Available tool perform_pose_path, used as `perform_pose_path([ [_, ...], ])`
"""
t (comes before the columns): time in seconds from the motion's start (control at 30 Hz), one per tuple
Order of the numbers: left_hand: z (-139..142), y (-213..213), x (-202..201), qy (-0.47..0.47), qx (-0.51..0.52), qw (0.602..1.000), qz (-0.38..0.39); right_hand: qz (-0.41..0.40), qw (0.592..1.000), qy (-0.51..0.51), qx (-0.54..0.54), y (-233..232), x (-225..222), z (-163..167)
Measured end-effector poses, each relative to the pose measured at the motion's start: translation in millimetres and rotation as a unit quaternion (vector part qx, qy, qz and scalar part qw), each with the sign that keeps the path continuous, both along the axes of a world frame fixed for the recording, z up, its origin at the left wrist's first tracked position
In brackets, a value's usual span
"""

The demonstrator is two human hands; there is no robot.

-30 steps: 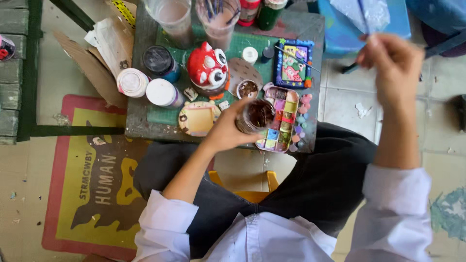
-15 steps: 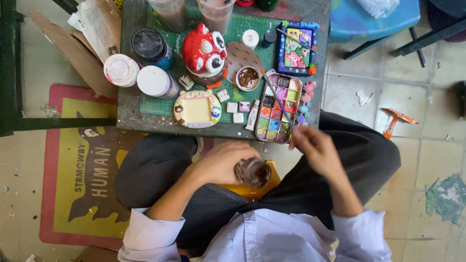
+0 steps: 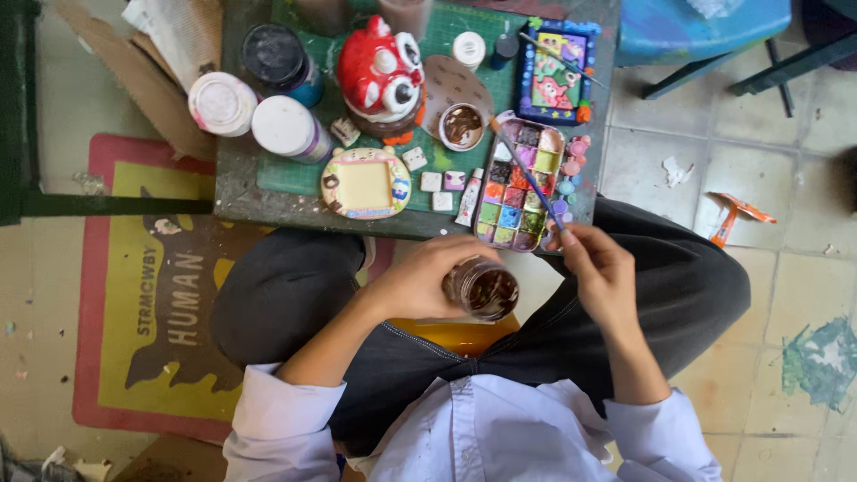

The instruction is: The person sits on the floor and paints a small figurine with a brush, dipping the brush into a multi-color paint palette and opening paint jars to reach the colors. They hold the figurine in one hand while applying paint and later stir red paint in a jar with the brush.

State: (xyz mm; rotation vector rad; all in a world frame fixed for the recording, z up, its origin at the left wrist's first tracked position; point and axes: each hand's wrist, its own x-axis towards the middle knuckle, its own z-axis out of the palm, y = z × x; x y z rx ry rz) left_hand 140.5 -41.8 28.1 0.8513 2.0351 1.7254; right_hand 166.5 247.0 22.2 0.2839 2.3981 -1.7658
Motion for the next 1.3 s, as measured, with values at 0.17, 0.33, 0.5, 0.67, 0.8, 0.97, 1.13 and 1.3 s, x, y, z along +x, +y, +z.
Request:
perform_pose_path([
  [0.17,6,0,3,0.001,0.074,0.995,0.069,0.019,0.994,-0.026,-0.102,-4,-19,13],
  [0.33,8,-12,-1,0.043,0.07,0.991,0.108,0.045,0.98,-0.019,-0.194,6,-16,14],
  [0.5,10,-13,-2,0.027,0.084,0.992,0.095,0.067,0.965,-0.032,-0.25,15,-9,8],
  [0.67,13,-10,2,0.051,0.078,0.991,0.092,0.088,0.979,-0.008,-0.184,17,-1,10],
  [0.8,13,-9,3,0.061,0.079,0.992,0.072,0.096,0.986,0.007,-0.133,15,1,13],
  [0.97,11,-14,1,0.076,0.088,0.991,0.059,0.102,0.989,-0.011,-0.107,9,-4,13],
  [1.13,11,-21,4,0.064,0.103,0.992,0.024,0.106,0.989,-0.06,-0.083,-10,-20,8],
  [1.3,9,-26,7,0.061,0.129,0.989,-0.031,0.107,0.989,-0.096,0.023,-58,-45,2],
])
